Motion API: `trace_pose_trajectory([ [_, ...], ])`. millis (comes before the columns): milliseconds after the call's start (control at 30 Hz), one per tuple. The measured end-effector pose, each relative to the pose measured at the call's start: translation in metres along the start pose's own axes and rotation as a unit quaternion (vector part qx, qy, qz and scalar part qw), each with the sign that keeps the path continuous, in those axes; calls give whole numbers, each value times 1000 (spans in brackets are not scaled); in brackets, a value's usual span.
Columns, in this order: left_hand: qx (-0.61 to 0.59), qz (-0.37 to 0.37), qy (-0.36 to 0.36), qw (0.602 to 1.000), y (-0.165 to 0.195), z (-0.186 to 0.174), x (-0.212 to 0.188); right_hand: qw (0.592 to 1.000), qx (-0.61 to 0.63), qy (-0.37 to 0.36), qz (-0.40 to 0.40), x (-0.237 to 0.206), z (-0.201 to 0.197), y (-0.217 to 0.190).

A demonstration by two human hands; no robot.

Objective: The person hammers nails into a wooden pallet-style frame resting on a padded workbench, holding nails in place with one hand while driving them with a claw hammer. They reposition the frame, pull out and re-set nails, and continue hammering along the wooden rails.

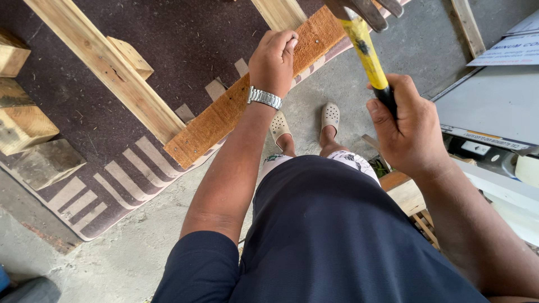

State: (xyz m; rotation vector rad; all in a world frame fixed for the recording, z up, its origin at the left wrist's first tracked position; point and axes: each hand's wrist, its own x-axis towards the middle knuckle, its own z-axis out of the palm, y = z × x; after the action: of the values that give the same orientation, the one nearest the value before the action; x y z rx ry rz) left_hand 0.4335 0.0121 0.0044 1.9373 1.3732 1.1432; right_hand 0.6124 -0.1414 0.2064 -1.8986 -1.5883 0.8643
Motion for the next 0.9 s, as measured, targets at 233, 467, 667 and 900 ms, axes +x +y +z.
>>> trace_pose_trajectory([
  [233,-43,13,13,999,1,-3,1,1000,-10,2,5,14,26,10],
  [467,-36,21,0,999,-2,-7,4,996,-50,-17,70,18,32,11],
  [667,-31,-4,-13,999,-5,-5,1,998,-62,17,-9,12,42,20],
  [900,-32,13,-29,999,-1,-15,10,997,-32,-10,69,14,39,22],
])
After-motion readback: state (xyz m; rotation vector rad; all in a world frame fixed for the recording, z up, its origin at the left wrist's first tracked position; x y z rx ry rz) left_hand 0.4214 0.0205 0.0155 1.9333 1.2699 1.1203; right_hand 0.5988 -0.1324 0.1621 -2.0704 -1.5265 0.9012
